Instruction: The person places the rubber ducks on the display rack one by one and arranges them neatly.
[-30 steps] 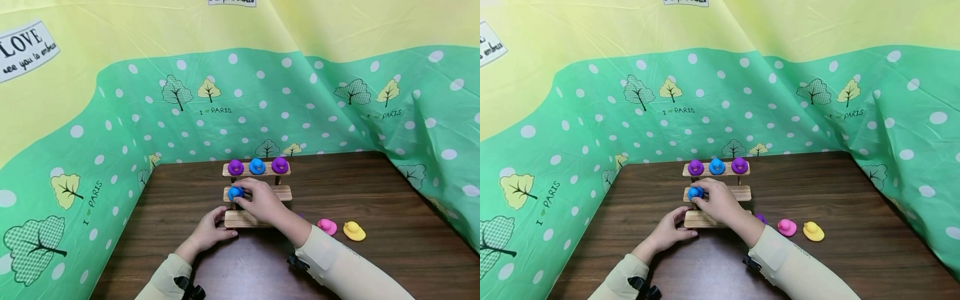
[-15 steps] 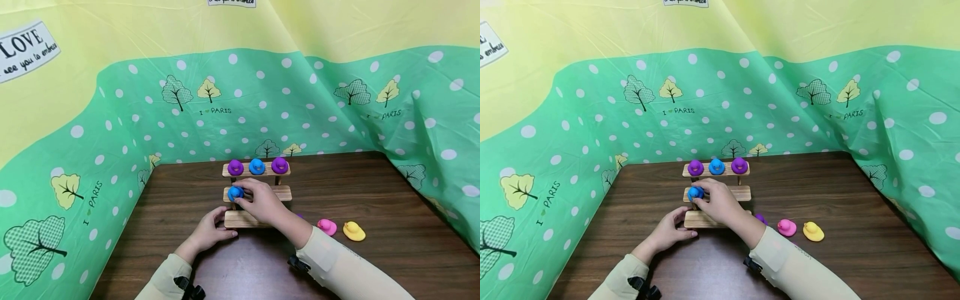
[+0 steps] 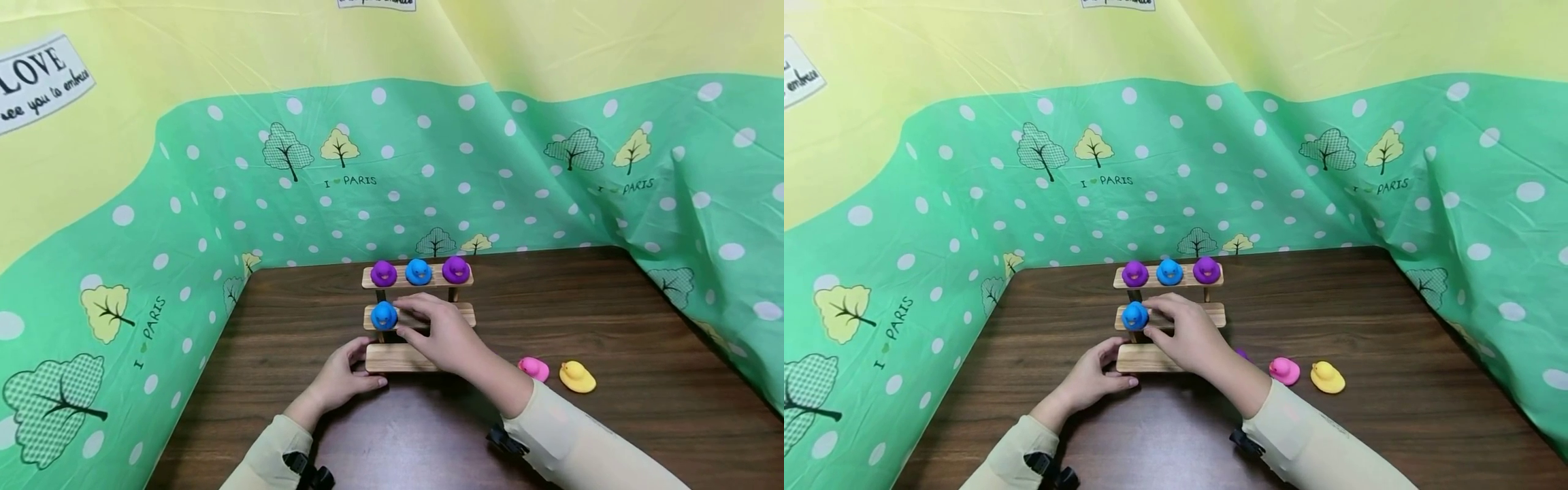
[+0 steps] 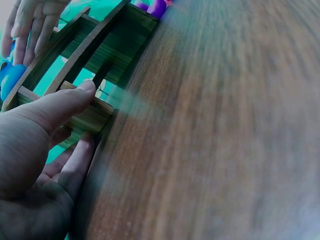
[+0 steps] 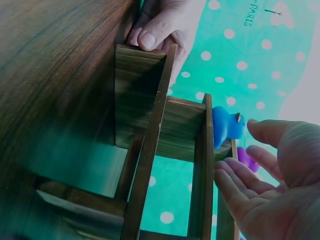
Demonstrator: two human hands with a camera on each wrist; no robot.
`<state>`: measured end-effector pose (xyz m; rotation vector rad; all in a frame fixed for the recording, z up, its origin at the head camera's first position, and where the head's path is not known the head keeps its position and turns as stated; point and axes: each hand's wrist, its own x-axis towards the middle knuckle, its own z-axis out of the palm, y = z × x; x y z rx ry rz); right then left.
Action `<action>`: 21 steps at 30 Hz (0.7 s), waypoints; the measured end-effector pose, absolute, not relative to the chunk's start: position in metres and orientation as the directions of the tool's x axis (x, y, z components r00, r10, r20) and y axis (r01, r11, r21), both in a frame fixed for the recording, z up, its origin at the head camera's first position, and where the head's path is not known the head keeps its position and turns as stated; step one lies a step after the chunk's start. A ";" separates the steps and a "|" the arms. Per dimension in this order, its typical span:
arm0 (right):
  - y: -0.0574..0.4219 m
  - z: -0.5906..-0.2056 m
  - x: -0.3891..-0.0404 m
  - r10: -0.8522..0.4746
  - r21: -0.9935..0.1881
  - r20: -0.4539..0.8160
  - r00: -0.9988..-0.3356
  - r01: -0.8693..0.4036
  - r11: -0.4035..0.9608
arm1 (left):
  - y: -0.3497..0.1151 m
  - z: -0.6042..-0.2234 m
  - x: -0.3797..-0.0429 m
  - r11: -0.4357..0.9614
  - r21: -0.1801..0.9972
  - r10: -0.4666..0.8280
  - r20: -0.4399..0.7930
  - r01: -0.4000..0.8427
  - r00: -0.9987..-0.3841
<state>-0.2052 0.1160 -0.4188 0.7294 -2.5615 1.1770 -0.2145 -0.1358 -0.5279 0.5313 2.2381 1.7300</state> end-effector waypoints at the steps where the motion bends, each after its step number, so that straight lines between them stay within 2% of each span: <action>1: 0.118 -0.419 -0.204 -0.342 -0.644 0.404 -0.848 -0.530 0.552 | -0.136 -0.527 -0.214 0.222 0.968 0.436 0.010 0.119 -0.900; 21: 0.162 -0.421 -0.187 -0.260 -0.616 0.501 -0.825 -0.551 0.563 | -0.135 -0.530 -0.215 0.220 0.969 0.423 0.007 0.111 -0.906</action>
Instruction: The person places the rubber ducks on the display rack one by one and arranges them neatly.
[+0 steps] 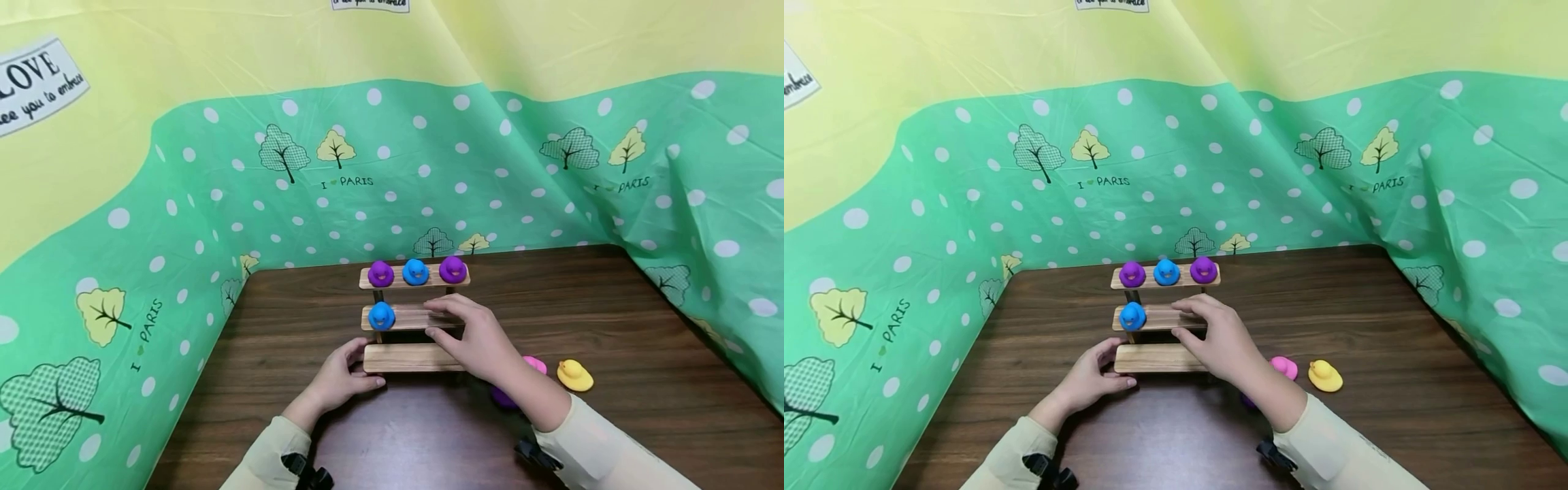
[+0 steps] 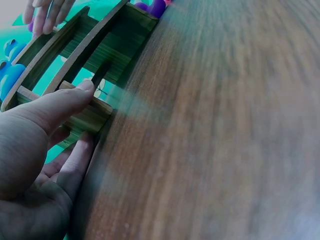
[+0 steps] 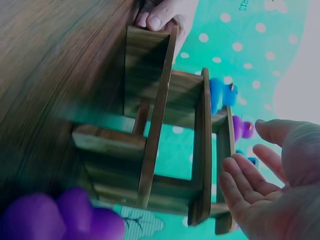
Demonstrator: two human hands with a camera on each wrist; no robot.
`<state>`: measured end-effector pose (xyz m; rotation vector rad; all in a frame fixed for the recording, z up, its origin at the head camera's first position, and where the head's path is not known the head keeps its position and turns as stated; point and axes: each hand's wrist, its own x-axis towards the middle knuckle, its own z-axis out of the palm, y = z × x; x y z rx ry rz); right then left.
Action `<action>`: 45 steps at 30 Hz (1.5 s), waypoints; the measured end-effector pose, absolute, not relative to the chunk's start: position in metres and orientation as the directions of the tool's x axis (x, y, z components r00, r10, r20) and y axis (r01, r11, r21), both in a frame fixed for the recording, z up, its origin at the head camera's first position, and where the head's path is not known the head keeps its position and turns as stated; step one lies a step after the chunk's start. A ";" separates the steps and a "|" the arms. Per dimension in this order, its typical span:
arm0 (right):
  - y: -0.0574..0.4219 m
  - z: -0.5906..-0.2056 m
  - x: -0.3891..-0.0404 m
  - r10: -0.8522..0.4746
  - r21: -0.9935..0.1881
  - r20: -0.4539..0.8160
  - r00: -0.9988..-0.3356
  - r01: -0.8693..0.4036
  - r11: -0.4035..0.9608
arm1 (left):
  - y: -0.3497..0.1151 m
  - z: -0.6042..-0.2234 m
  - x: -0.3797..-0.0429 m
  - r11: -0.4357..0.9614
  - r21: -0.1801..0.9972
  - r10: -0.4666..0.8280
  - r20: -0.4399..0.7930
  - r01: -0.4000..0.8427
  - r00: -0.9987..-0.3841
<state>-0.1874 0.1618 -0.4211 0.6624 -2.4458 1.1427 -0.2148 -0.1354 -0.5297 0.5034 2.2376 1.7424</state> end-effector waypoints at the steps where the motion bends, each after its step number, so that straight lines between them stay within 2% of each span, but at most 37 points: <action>1: 0.164 -0.421 -0.187 -0.251 -0.613 0.507 -0.824 -0.550 0.567 | -0.136 -0.530 -0.215 0.220 0.969 0.422 0.007 0.110 -0.907; 17: 0.224 -0.427 -0.172 -0.117 -0.581 0.541 -0.833 -0.470 0.664 | -0.135 -0.530 -0.214 0.194 0.976 0.424 0.007 0.099 -0.906; 28: 0.262 -0.434 -0.158 -0.040 -0.578 0.490 -0.871 -0.359 0.733 | -0.135 -0.531 -0.214 0.183 0.977 0.431 0.021 0.110 -0.902; 38: 0.304 -0.437 -0.149 -0.004 -0.540 0.405 -0.914 -0.243 0.806 | -0.134 -0.529 -0.214 0.191 0.976 0.425 0.010 0.101 -0.905; 45: 0.328 -0.447 -0.142 -0.012 -0.544 0.258 -0.966 -0.156 0.825 | -0.135 -0.530 -0.213 0.183 0.979 0.428 0.008 0.095 -0.904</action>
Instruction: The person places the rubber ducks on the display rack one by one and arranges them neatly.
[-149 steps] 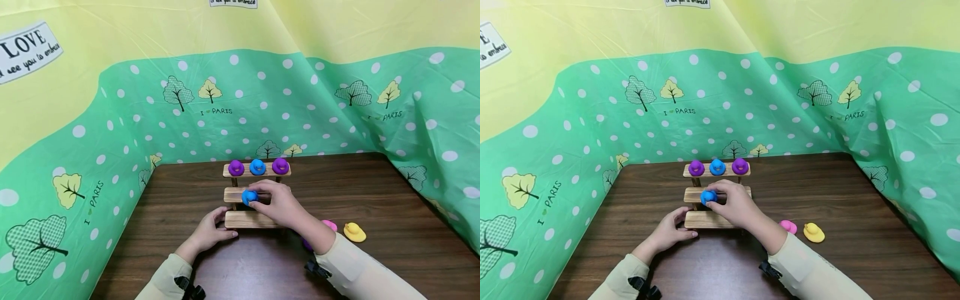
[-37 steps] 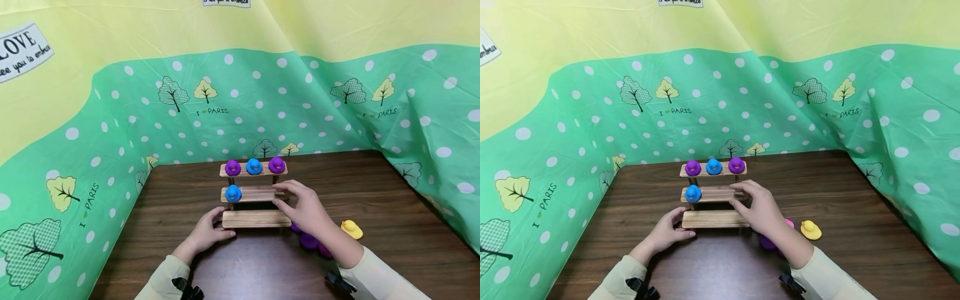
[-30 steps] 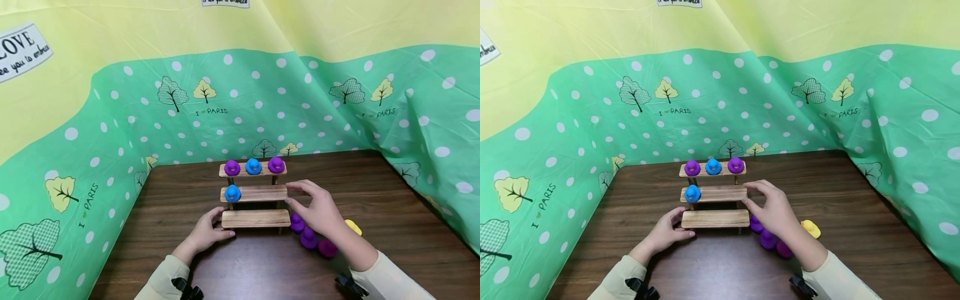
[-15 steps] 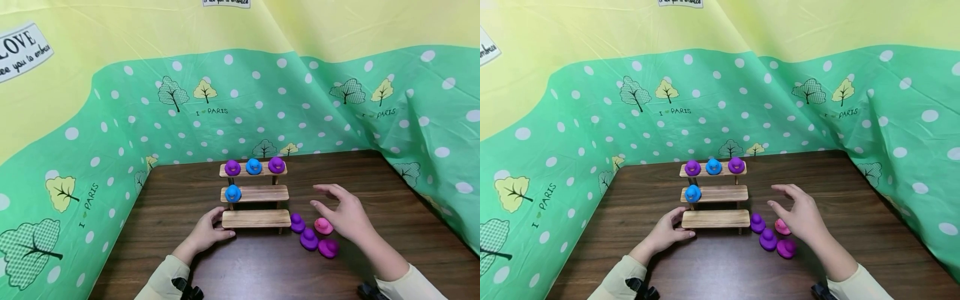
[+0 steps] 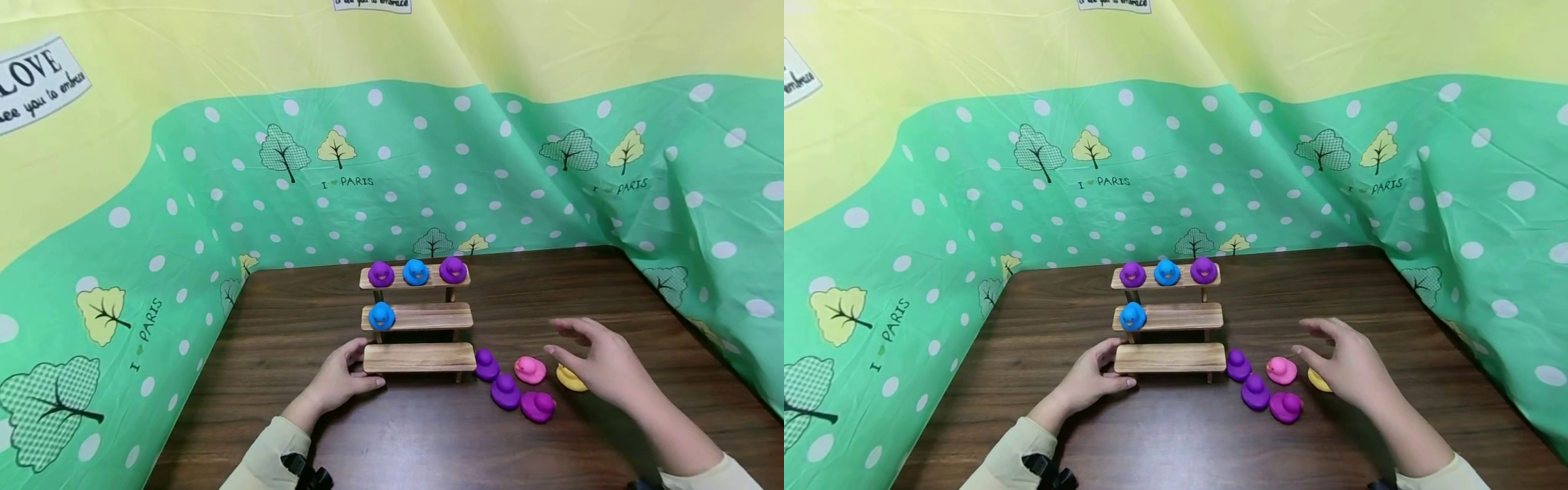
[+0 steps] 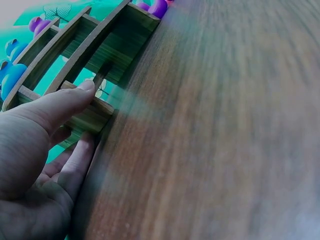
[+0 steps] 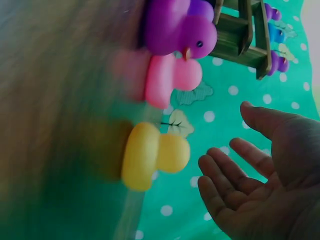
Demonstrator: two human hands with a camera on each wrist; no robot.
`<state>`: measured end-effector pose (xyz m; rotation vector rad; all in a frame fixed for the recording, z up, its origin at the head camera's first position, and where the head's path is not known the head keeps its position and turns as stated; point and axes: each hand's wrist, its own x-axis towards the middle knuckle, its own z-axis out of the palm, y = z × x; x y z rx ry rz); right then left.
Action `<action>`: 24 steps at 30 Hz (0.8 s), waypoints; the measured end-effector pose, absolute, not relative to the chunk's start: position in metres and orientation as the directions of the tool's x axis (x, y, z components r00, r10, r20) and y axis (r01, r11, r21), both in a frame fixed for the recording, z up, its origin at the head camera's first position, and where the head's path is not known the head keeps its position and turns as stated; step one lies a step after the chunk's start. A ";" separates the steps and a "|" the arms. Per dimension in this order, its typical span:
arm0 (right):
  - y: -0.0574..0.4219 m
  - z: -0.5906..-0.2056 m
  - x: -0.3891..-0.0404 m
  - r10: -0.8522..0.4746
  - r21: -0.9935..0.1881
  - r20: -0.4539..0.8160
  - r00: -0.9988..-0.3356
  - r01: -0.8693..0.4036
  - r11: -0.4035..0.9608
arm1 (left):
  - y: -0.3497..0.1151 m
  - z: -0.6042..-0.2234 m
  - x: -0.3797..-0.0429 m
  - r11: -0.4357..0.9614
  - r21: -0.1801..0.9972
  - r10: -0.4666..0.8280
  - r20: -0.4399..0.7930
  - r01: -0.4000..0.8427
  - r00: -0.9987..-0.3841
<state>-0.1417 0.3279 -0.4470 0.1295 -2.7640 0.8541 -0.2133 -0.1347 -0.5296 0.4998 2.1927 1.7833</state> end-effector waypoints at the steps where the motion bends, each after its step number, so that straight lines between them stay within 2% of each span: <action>1: 0.331 -0.449 -0.141 -0.010 -0.540 0.238 -0.971 -0.141 0.829 | -0.135 -0.530 -0.213 0.184 0.979 0.428 0.007 0.094 -0.904; 9: 0.347 -0.456 -0.136 -0.024 -0.503 0.080 -0.997 -0.061 0.862 | -0.135 -0.530 -0.214 0.182 0.978 0.431 0.012 0.100 -0.902; 16: 0.356 -0.460 -0.138 -0.061 -0.473 -0.024 -0.998 -0.042 0.880 | -0.135 -0.530 -0.214 0.180 0.978 0.434 0.019 0.107 -0.901; 24: 0.361 -0.463 -0.135 -0.082 -0.479 0.004 -0.997 -0.074 0.875 | -0.135 -0.529 -0.213 0.191 0.974 0.436 0.027 0.122 -0.900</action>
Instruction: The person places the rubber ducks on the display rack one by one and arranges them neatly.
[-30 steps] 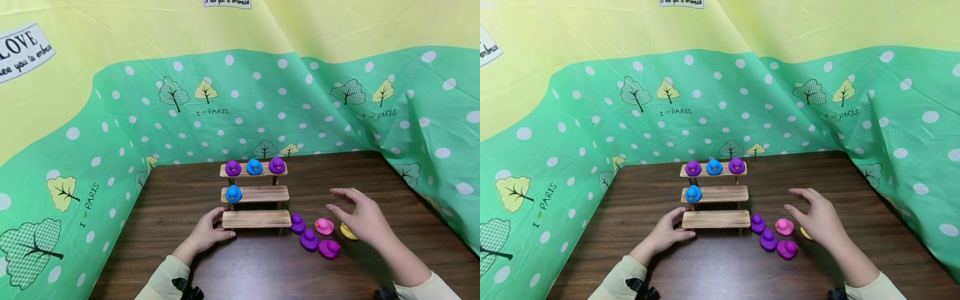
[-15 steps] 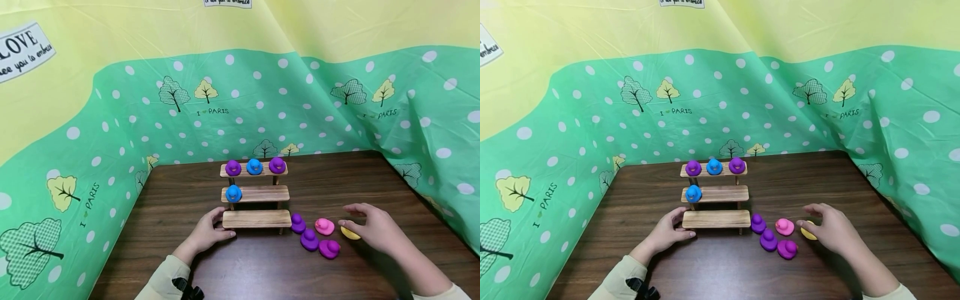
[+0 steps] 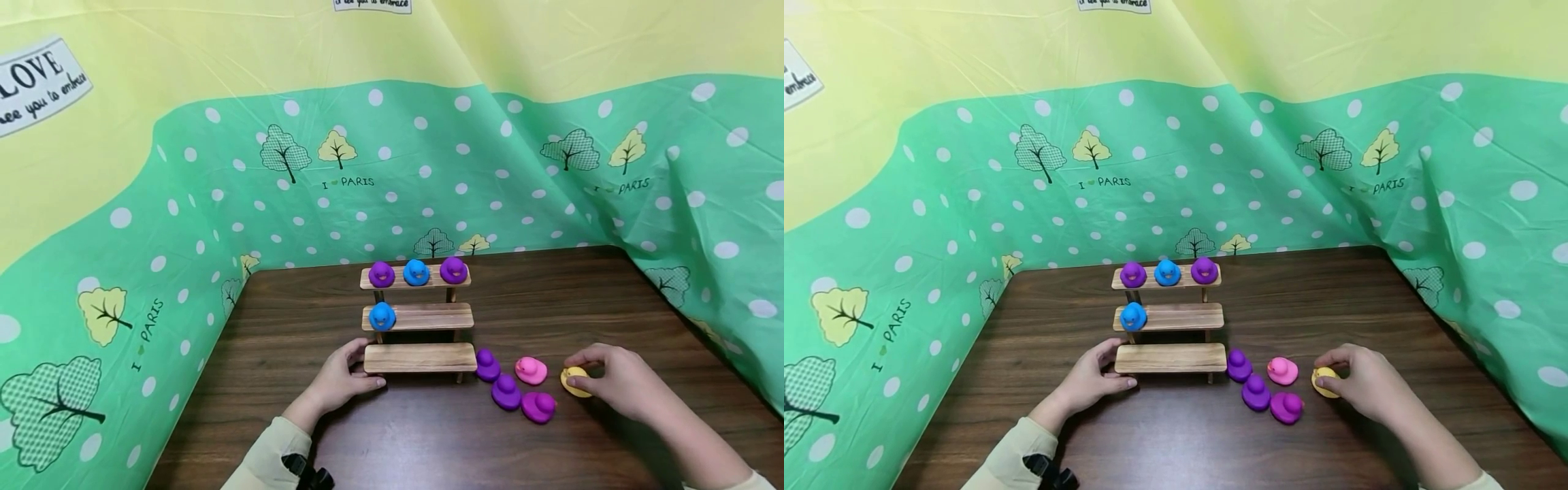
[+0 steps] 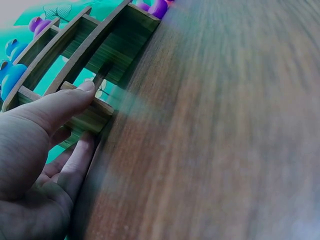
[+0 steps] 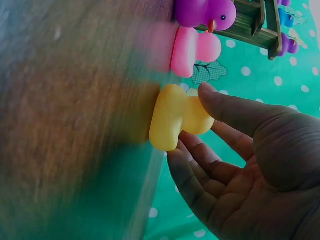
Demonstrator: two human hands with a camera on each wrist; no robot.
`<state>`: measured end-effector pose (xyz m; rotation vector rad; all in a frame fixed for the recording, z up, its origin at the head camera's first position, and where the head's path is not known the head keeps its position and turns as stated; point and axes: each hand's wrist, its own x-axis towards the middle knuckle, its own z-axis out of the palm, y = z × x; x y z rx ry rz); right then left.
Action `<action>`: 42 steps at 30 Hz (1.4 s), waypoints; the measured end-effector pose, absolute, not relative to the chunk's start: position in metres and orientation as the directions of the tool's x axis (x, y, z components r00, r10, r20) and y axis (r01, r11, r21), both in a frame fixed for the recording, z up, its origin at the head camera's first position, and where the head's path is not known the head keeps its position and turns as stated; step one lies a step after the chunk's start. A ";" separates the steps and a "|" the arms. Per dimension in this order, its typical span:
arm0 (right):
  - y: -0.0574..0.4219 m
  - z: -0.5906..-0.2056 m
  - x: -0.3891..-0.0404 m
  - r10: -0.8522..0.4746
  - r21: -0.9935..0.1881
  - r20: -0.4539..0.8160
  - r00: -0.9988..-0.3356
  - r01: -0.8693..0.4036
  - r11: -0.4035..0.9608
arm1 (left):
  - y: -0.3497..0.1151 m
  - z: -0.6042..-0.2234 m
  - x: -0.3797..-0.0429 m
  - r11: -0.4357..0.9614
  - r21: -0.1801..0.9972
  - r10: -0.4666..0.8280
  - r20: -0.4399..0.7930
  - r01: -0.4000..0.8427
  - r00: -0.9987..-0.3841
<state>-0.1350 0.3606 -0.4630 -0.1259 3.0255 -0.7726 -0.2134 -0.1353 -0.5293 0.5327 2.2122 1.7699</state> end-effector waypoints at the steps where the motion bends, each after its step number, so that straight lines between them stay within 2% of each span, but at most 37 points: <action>1: 0.361 -0.463 -0.134 -0.091 -0.477 0.018 -0.996 -0.089 0.874 | -0.135 -0.529 -0.213 0.190 0.975 0.435 0.024 0.118 -0.900; 9: 0.361 -0.466 -0.130 -0.154 -0.473 0.113 -0.982 -0.189 0.861 | -0.135 -0.529 -0.214 0.175 0.980 0.433 0.011 0.096 -0.901; 13: 0.364 -0.466 -0.129 -0.111 -0.467 0.091 -0.990 -0.141 0.873 | -0.134 -0.529 -0.215 0.169 0.981 0.435 0.011 0.093 -0.900; 19: 0.371 -0.466 -0.132 -0.049 -0.457 -0.008 -0.999 -0.039 0.889 | -0.134 -0.530 -0.216 0.160 0.983 0.437 0.013 0.092 -0.899; 25: 0.373 -0.467 -0.135 -0.064 -0.488 -0.051 -0.997 -0.031 0.872 | -0.135 -0.531 -0.216 0.161 0.983 0.436 0.014 0.094 -0.900; 42: 0.371 -0.470 -0.135 -0.054 -0.498 -0.042 -0.998 -0.026 0.867 | -0.135 -0.532 -0.215 0.168 0.982 0.430 0.010 0.091 -0.903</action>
